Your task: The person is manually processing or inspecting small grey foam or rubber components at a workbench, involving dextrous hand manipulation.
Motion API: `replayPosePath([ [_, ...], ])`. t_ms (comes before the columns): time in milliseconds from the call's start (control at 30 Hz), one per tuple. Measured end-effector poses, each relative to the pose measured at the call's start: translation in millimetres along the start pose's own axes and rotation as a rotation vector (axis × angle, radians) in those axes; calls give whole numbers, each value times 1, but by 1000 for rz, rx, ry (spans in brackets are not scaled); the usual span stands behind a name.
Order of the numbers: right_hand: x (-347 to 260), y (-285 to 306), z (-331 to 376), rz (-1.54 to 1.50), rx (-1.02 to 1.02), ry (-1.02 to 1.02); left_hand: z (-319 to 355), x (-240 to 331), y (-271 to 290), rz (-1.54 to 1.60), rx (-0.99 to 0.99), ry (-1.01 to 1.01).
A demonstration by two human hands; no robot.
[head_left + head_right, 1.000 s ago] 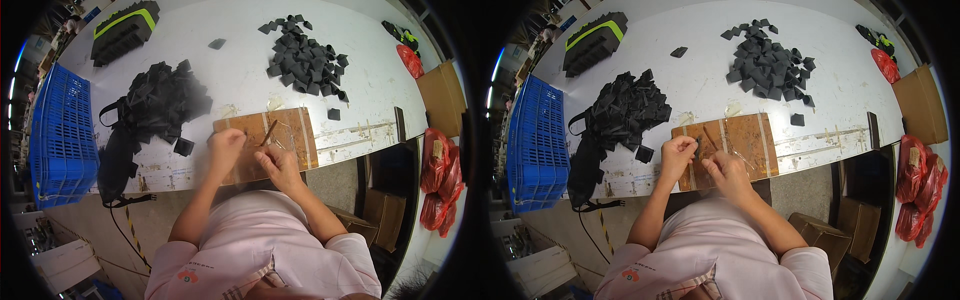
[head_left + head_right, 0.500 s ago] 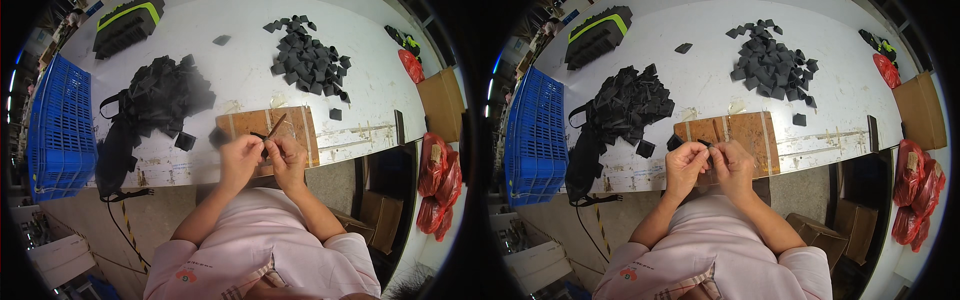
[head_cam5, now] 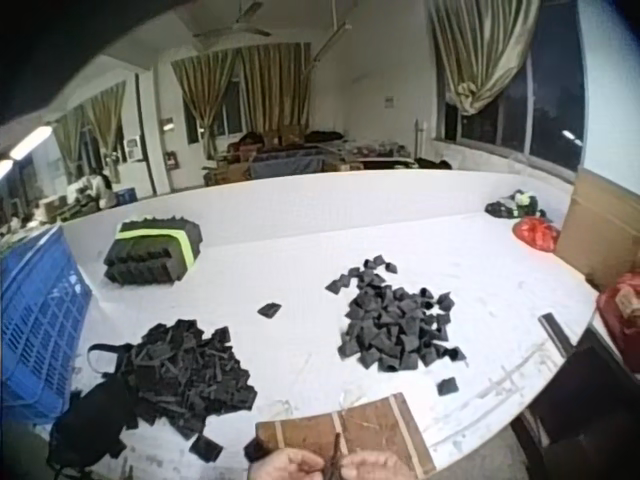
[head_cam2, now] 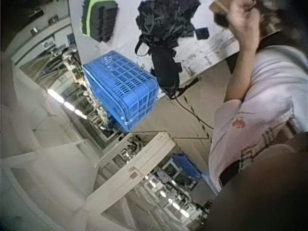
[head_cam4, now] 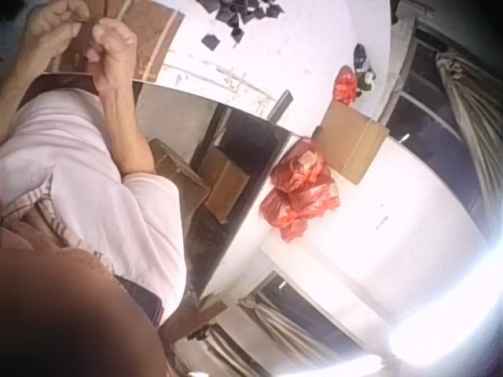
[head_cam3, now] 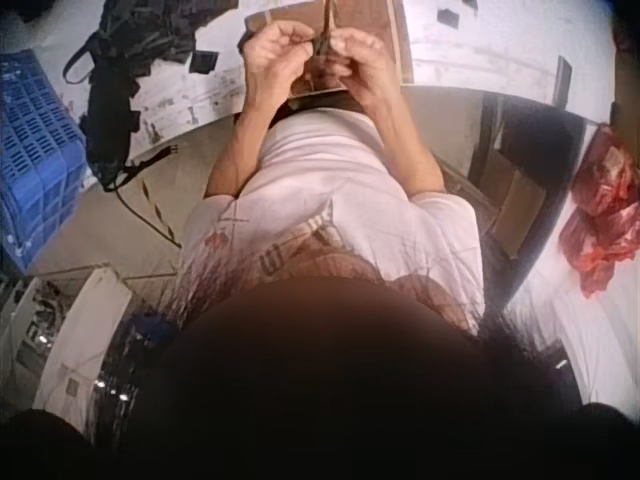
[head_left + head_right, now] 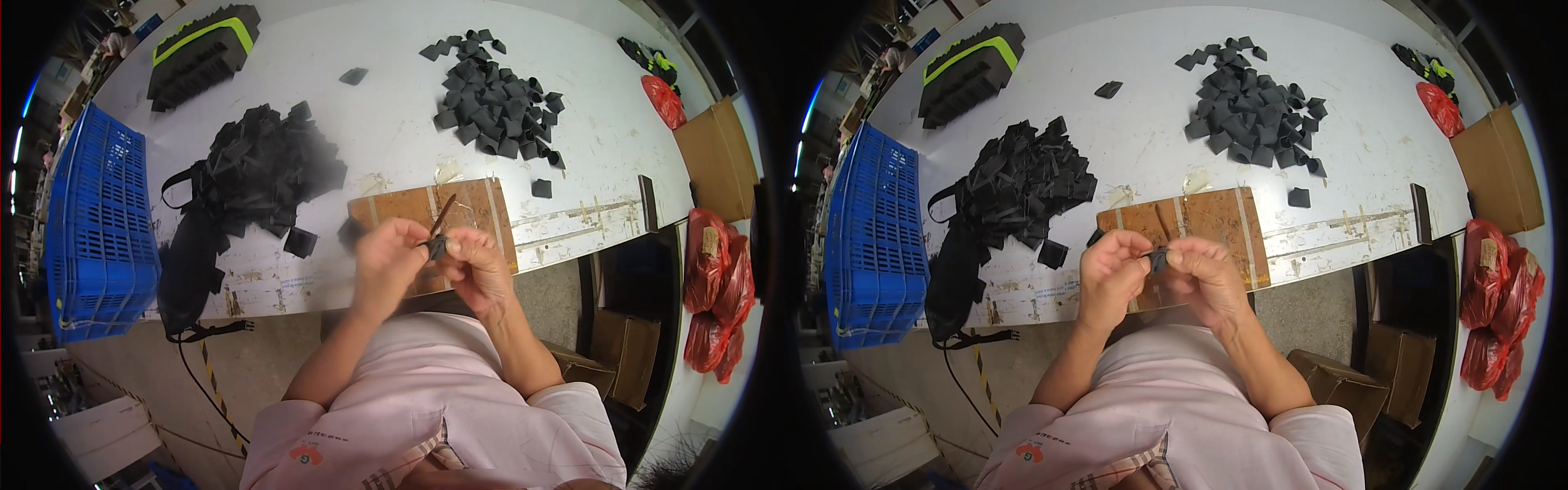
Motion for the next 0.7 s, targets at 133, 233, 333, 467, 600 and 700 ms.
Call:
replayPosePath([
  [133, -2, -20, 13, -170, -136, -192, 22, 39, -8, -459, 214, -585],
  [233, -34, -32, 17, 116, -102, -21, 1, 19, -15, 334, 9, 30],
  [333, -74, -54, 9, 365, -178, 191, 1, 31, -52, 770, -328, 385],
  [467, -46, -45, -21, 205, -326, 4, -11, 12, -44, 750, -327, 444],
  [600, -50, -42, -22, 293, -267, 95, -14, 14, -36, 554, -192, 305],
  [700, -57, -54, -28, 382, -289, 111, -22, 19, -37, 672, -194, 353],
])
Point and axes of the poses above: each hand's wrist, its own z-axis away from the middle knuckle, its own y-axis out of the back of the hand, x = y × z, the point moved 9 cm from there along -z, towards the middle knuckle, and after that the axes turned 13 degrees about x, right-handed, at the moved point
